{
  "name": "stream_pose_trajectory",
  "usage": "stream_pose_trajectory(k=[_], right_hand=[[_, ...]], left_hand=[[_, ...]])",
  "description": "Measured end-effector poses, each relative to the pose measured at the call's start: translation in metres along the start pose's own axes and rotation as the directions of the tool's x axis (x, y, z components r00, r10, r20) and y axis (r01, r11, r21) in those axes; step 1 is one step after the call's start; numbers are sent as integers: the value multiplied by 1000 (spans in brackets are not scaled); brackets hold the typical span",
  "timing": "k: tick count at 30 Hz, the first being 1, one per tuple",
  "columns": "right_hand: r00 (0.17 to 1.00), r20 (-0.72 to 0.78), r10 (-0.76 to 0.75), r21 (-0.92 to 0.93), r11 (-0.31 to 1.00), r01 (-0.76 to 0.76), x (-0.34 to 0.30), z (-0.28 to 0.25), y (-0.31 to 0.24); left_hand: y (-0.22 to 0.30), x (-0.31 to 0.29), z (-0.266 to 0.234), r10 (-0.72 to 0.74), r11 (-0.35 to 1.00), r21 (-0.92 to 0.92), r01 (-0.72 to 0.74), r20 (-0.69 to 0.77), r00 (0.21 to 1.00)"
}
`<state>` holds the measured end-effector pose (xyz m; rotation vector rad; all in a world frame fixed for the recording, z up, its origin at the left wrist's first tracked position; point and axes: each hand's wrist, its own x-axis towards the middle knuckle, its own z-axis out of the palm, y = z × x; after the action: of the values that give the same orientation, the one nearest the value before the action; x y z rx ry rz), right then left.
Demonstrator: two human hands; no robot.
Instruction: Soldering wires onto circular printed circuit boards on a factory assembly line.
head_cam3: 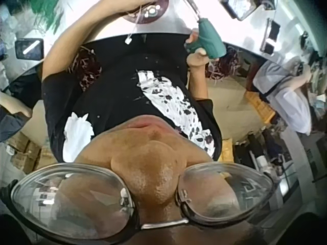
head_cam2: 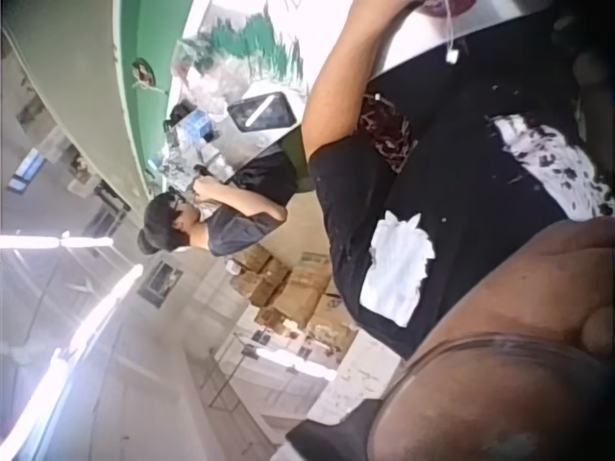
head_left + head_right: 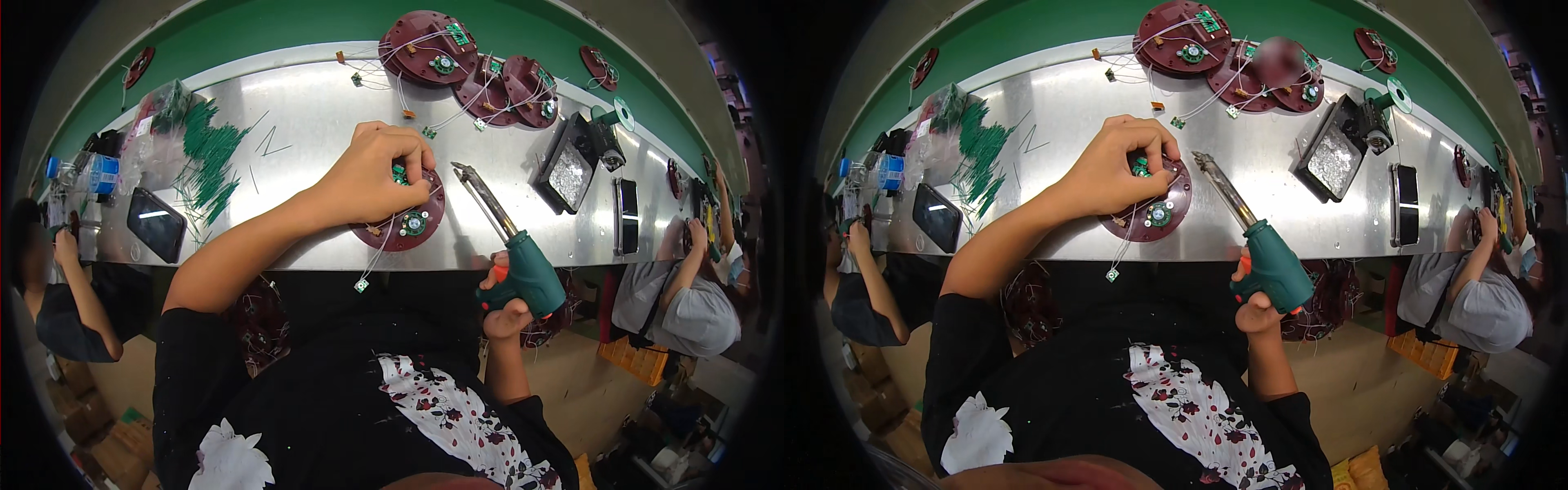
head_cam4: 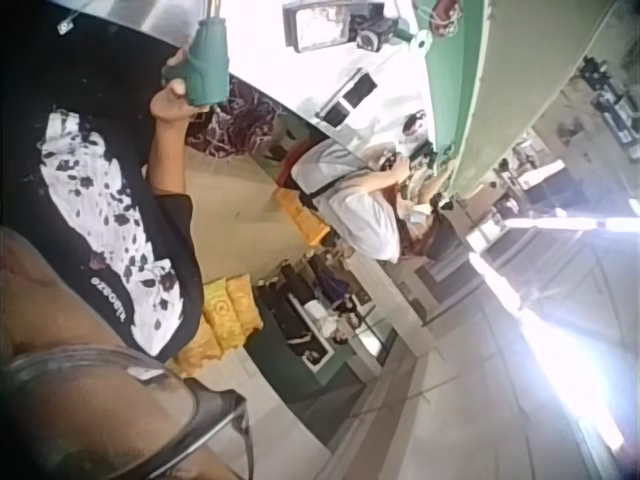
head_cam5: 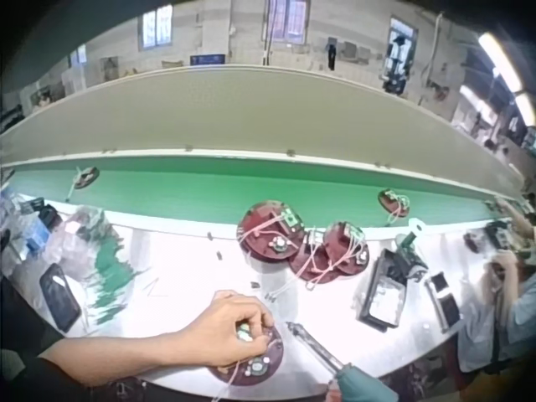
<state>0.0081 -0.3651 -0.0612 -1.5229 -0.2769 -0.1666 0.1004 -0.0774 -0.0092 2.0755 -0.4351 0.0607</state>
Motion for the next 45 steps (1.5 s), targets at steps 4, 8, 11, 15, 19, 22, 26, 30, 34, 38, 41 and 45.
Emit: stream_pose_trajectory(k=[4, 8, 11, 15, 19, 22, 26, 30, 34, 38, 41, 45], right_hand=[[1000, 5, 14, -41, 999, -14, 2, -1, 0], [1000, -22, -13, -81, 997, 11, 5, 3, -1], [999, -38, -20, -60, 998, 17, 8, 5, 0], [993, -108, 44, 24, 999, -42, 1, 4, 9], [991, -129, -37, -12, 999, 36, 2, -6, 9], [976, -195, -100, -82, 993, 86, 9, 4, 6], [990, -98, -102, -34, 994, 100, 14, 2, 7], [992, -82, -100, -29, 995, 97, 10, -2, 13], [992, -76, -99, -48, 994, 95, 11, 4, 7], [977, -160, -142, -50, 989, 136, 16, 15, 5], [984, -123, -128, -16, 992, 127, 15, 8, 8], [980, -160, -118, 11, 993, 121, 16, 12, 4]], left_hand=[[1, 1, -2, 23, 1000, 11, -23, 18, 1000], [2, 2, -7, 83, 996, 28, -83, 23, 996], [2, -1, -11, 156, 984, 79, -159, 39, 987], [0, -11, -21, 287, 927, 212, -309, 127, 949], [16, -18, -30, 332, 897, 213, -386, 250, 909], [16, -30, -21, 421, 810, 341, -477, 230, 878], [37, -35, -50, 82, 881, 399, -254, 400, 913], [42, -19, -86, 138, 842, 523, -134, 32, 990], [28, -9, -86, 381, 705, 706, 68, -458, 803], [3, -12, -72, 137, 908, 419, -15, -263, 955], [-4, -11, -57, -14, 849, 521, 90, -148, 989], [6, 1, -55, -219, 806, 543, 238, -100, 970]])
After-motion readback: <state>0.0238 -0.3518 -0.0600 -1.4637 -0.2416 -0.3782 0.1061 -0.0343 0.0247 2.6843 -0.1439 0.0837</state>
